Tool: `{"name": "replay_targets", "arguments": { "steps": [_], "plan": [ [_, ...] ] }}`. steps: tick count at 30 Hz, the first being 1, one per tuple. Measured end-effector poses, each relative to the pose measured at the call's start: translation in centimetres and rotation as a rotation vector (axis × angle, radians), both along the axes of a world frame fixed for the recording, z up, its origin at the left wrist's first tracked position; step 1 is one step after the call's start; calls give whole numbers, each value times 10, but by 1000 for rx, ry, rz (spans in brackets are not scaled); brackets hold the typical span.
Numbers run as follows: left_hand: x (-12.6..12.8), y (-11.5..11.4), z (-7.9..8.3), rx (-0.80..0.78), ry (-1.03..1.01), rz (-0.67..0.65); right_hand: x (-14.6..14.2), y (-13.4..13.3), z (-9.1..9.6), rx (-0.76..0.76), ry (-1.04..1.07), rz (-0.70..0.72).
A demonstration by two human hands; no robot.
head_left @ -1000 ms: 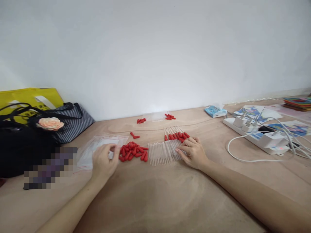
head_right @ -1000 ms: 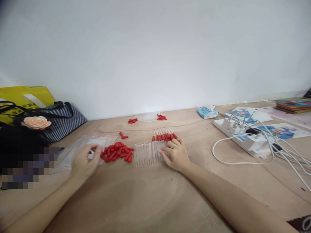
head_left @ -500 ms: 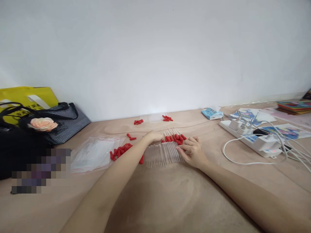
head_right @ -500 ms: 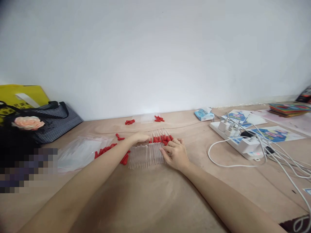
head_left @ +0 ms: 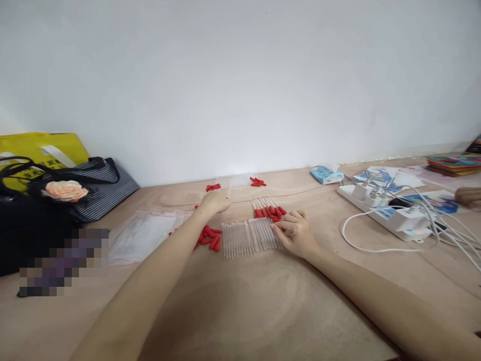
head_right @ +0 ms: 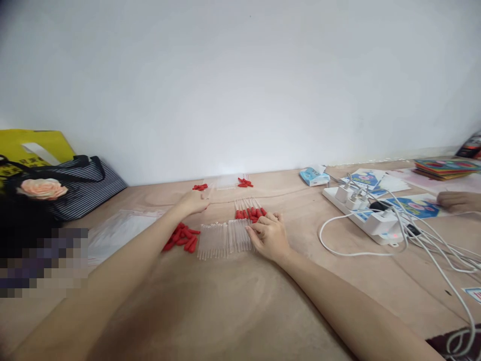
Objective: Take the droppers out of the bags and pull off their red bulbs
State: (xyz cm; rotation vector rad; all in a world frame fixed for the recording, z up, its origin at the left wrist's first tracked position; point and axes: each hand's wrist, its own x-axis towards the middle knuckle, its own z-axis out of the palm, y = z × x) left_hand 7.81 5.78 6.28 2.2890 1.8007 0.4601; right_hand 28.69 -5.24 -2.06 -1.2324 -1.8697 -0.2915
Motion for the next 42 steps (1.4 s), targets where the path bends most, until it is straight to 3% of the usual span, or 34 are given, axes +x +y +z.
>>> {"name": "replay_targets", "arguments": {
  "steps": [4, 8, 11, 19, 27, 36, 42],
  "plan": [
    [-37, -52, -10, 162, 31, -62, -3, -1, -1, 62, 38, 25],
    [-55, -94, -43, 561, -19, -442, -11, -7, 0, 162, 0, 68],
    [-58, -108, -60, 734, -49, -604, -21, -14, 3, 192, -129, 166],
    [-50, -113, -71, 830, -78, -726, -45, -13, 3, 248, -417, 327],
    [-46, -115, -71, 757, -96, -661, -49, -15, -5, 295, -329, 316],
    [-44, -115, -71, 764, -45, -731, -49, -17, -1, 318, -301, 386],
    [-67, -111, -68, 812, -55, -676, -32, -16, -2, 283, -255, 324]
  ]
}}
